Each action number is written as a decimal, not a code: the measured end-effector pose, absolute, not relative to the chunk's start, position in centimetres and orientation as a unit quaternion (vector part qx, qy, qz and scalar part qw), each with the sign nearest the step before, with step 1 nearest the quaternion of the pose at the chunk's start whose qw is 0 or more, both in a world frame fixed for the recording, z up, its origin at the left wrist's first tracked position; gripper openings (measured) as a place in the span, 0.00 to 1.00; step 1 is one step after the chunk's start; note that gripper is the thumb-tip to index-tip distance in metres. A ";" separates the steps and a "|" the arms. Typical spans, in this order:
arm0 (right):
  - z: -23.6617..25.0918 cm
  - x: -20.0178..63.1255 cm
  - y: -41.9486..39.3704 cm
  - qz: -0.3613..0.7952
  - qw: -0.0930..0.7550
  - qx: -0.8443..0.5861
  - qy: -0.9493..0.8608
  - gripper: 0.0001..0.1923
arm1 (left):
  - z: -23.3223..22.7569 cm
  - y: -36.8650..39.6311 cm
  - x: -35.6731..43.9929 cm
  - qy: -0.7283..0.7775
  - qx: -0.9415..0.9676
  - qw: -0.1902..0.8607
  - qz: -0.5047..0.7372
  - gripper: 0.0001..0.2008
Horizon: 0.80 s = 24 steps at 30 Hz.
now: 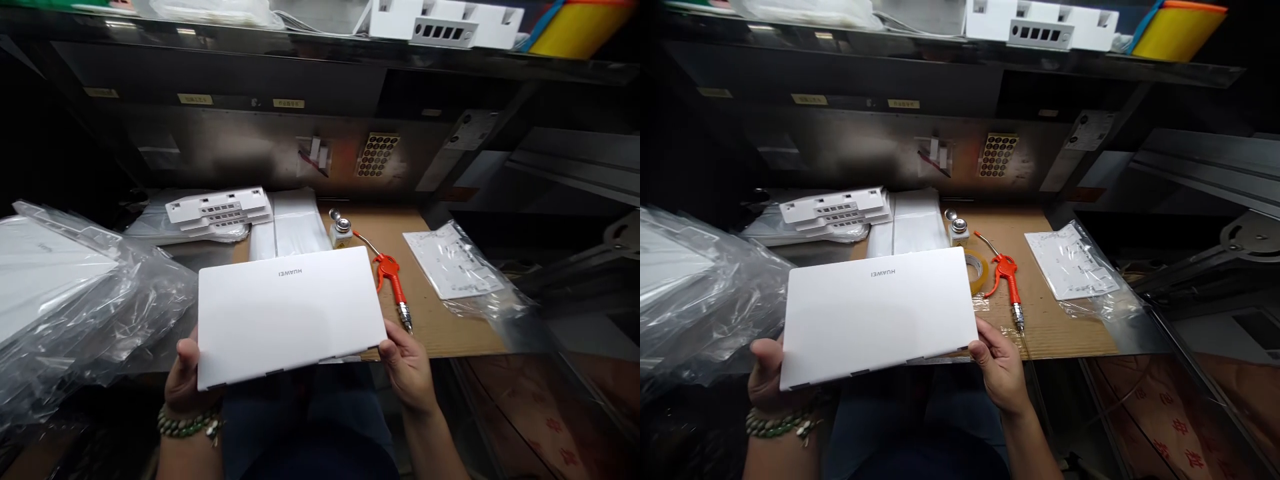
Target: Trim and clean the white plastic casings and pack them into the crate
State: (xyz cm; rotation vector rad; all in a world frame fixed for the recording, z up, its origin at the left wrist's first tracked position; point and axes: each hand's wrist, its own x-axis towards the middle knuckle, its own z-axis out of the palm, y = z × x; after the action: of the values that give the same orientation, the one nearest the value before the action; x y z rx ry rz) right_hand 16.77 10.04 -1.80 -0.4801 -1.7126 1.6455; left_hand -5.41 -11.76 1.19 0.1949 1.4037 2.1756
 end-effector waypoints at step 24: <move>-0.7 15.0 13.9 0.494 0.402 -0.169 -0.752 0.13 | 3.5 -10.1 -7.0 0.590 0.416 0.139 0.678 0.06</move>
State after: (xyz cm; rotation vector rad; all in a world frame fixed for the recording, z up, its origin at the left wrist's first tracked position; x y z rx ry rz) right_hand 15.01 13.87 -0.69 -0.4265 -1.9008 1.2498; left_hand -6.95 -10.13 3.50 1.2035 1.7046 1.9609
